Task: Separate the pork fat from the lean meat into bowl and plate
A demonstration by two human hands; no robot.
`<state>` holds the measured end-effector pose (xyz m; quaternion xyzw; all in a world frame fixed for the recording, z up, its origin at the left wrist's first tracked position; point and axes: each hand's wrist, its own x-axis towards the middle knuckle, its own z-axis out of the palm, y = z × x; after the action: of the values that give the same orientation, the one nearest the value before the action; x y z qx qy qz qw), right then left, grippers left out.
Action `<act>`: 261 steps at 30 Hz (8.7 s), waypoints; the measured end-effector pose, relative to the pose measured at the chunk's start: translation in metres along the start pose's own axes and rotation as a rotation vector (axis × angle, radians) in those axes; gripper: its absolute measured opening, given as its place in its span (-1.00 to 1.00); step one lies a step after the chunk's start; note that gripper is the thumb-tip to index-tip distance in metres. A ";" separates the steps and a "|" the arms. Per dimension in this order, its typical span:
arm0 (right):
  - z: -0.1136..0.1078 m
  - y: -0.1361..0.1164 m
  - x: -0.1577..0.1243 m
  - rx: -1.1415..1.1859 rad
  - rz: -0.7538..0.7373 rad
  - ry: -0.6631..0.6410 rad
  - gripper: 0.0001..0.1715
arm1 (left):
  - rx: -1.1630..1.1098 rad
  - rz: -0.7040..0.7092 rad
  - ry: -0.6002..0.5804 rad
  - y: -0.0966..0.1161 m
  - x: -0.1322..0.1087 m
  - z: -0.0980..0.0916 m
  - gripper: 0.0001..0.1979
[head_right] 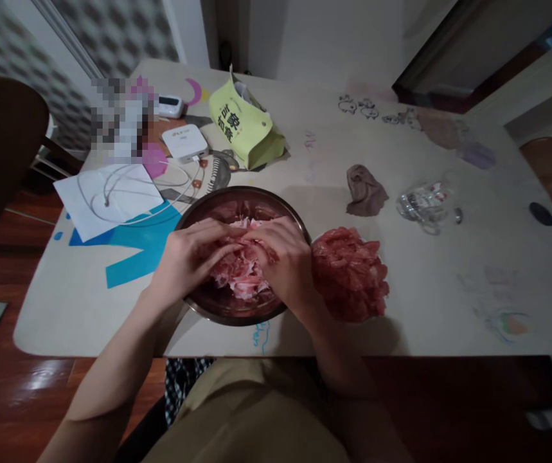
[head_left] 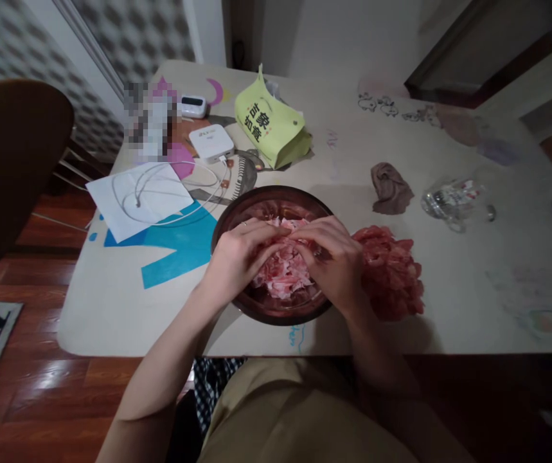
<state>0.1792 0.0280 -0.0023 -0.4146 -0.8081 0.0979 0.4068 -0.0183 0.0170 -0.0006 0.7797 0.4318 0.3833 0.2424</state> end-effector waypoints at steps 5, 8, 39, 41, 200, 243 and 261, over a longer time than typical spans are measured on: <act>-0.002 -0.006 0.000 0.030 0.016 0.019 -0.81 | -0.028 -0.002 0.106 0.004 0.000 -0.001 -0.87; -0.003 -0.009 -0.001 0.011 0.048 0.047 -0.81 | -0.012 0.018 0.166 0.007 0.001 -0.002 -0.89; -0.003 -0.015 -0.009 -0.291 -0.076 0.219 -0.86 | -0.116 0.068 0.101 0.010 -0.001 -0.001 -0.86; -0.003 -0.015 -0.009 -0.303 -0.048 0.209 -0.88 | -0.101 0.082 0.100 0.010 -0.001 -0.001 -0.85; -0.005 -0.019 -0.011 -0.234 -0.123 0.303 -0.88 | -0.017 0.344 0.454 0.009 -0.004 0.008 -0.85; -0.114 0.046 -0.078 -0.634 0.514 0.119 -0.73 | 0.319 0.238 0.257 0.006 -0.005 0.004 -0.88; -0.113 0.022 -0.062 -0.637 0.448 0.103 -0.73 | 0.309 0.127 0.281 0.002 -0.007 0.006 -0.91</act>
<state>0.2956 -0.0243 0.0241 -0.6907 -0.6659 -0.0924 0.2663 -0.0152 0.0098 -0.0053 0.7723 0.4648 0.4318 0.0327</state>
